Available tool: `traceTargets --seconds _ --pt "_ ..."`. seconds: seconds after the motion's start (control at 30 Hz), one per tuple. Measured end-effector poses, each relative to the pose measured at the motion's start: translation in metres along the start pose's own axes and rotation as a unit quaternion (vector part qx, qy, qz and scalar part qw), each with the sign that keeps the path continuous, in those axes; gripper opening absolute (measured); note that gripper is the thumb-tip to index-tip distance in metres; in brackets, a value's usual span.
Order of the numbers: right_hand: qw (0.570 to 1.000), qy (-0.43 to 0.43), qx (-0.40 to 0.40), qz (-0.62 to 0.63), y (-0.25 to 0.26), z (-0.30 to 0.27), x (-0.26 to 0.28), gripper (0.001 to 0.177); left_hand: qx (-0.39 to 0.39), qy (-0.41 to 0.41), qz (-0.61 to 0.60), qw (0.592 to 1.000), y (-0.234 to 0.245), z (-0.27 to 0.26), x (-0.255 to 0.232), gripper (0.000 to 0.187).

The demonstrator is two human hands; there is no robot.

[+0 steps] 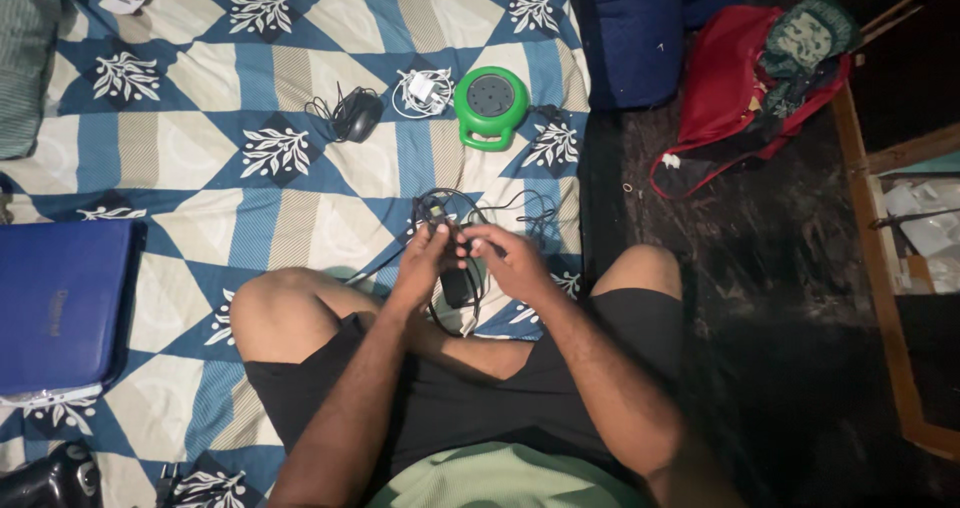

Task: The person untangles and organizes several electronic cables and components on a bed, moving a power strip, a mouse, and various charging cords one at a time.

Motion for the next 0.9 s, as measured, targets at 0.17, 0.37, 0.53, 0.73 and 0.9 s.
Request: traceTargets --seconds 0.17,0.37,0.53,0.73,0.9 --pt "1.0 -0.005 0.001 -0.031 -0.014 -0.008 -0.006 0.029 0.02 0.0 0.01 1.0 -0.003 -0.001 0.0 0.024" --pt "0.999 -0.048 0.009 -0.014 -0.016 -0.007 -0.024 0.022 0.033 0.023 -0.1 0.994 0.002 -0.011 -0.008 0.031" --pt "0.993 0.04 0.001 -0.109 -0.017 -0.007 -0.02 0.023 -0.037 -0.109 0.211 0.971 0.027 -0.01 0.001 0.023" --pt "0.911 0.202 -0.076 -0.351 -0.006 -0.006 -0.005 0.018 -0.015 -0.046 -0.078 0.996 0.057 0.004 0.002 0.026" --pt "0.893 0.147 -0.09 -0.415 0.009 -0.006 0.008 0.024 -0.045 -0.037 0.084 0.995 0.076 0.016 0.022 0.021"
Point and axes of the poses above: each hand's wrist, its own z-axis towards the middle knuckle, its own y-axis out of the back of the hand, x = y × z, the point moved 4 cm from there along z, towards the middle knuckle, and after that the axes turned 15 degrees about z, right-handed, at the moved point
